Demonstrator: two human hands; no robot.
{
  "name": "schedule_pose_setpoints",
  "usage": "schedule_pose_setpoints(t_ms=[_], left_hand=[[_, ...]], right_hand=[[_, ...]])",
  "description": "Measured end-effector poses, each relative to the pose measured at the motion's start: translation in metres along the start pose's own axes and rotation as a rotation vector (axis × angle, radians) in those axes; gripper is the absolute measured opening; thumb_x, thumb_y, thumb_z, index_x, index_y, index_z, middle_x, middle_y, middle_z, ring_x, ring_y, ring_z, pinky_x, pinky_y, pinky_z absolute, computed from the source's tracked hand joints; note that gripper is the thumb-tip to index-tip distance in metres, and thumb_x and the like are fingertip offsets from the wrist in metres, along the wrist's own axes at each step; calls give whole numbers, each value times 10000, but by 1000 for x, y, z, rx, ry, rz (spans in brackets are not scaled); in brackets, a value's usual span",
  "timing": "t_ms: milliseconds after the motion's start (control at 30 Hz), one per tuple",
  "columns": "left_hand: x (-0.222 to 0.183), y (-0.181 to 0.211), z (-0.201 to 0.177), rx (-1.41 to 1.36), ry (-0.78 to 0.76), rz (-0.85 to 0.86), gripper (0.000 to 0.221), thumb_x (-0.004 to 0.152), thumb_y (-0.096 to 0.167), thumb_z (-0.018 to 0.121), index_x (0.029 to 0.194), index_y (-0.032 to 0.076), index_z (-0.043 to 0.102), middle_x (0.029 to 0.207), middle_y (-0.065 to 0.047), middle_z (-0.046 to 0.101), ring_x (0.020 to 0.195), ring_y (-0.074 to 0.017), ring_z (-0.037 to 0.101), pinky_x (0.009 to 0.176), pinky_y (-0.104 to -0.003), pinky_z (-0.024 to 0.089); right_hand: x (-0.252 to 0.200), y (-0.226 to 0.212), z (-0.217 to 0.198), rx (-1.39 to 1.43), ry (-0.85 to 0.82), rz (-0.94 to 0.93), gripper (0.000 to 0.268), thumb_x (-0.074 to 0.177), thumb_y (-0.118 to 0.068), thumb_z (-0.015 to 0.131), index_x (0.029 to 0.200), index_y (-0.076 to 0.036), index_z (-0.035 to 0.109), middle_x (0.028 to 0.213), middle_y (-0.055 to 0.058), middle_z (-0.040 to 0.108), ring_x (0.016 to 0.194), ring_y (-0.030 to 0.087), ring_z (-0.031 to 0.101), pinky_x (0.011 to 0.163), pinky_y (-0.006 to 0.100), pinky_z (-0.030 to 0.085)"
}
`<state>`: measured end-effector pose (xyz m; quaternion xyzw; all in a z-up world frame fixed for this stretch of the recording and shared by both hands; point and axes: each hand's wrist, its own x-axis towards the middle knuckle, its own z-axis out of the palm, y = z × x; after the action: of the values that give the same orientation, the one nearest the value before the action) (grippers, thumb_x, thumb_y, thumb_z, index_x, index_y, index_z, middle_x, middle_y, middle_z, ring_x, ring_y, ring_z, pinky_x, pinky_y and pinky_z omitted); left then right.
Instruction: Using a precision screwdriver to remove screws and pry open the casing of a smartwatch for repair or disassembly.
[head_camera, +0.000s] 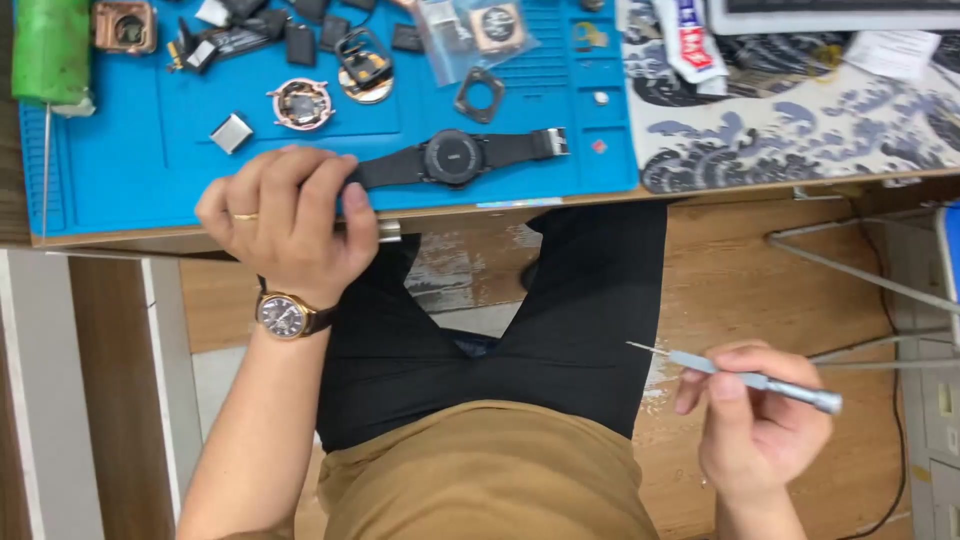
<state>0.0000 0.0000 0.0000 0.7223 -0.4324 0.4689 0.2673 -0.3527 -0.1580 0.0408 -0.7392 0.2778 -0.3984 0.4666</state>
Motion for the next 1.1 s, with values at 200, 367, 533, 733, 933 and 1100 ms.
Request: schedule_pose_setpoints(t_ms=[200, 367, 533, 733, 933, 1100], left_hand=[[2, -8, 3, -97, -133, -77, 211, 1021, 278, 574, 974, 200, 765, 1072, -55, 696, 991, -287, 650, 889, -438, 385], [32, 0, -3, -302, -369, -90, 209, 1020, 347, 656, 1085, 171, 748, 1090, -73, 690, 959, -252, 652, 854, -434, 447], [36, -4, 17, -311, -486, -87, 405, 1058, 548, 645, 1238, 190, 703, 1103, -32, 718, 868, -196, 653, 742, -367, 507], [38, -6, 22, -277, -583, -109, 373, 1068, 553, 623, 1199, 225, 743, 1046, 34, 733, 855, -156, 672, 697, -327, 469], [38, -7, 26, -285, -567, -101, 371, 1055, 557, 624, 1155, 239, 789, 999, 57, 741, 813, -130, 659, 668, -294, 486], [39, -7, 26, -285, -556, -92, 367, 1053, 545, 620, 1156, 226, 769, 988, 44, 727, 803, -142, 657, 679, -302, 479]], right_hand=[[78, 3, 33, -161, -108, -39, 298, 1080, -274, 583, 1180, -13, 478, 935, 207, 597, 781, 266, 709, 709, 394, 708], [135, -6, 98, -267, -278, -143, 352, 1101, -294, 468, 1115, 50, 395, 886, 304, 576, 799, 406, 739, 754, 453, 677], [171, -11, 139, -335, -499, -148, 320, 1096, -249, 403, 1119, 70, 391, 975, 313, 672, 952, 439, 805, 861, 427, 653], [181, -12, 164, -342, -549, -51, 324, 1051, -226, 462, 1142, 83, 428, 995, 289, 626, 969, 406, 790, 968, 500, 729], [197, -29, 168, -439, -648, 43, 264, 938, -167, 511, 1050, 69, 470, 1017, 279, 706, 986, 368, 837, 918, 397, 697], [216, -37, 162, -537, -826, -48, 224, 853, -176, 650, 1004, -11, 649, 1100, 208, 618, 999, 306, 804, 915, 391, 684]])
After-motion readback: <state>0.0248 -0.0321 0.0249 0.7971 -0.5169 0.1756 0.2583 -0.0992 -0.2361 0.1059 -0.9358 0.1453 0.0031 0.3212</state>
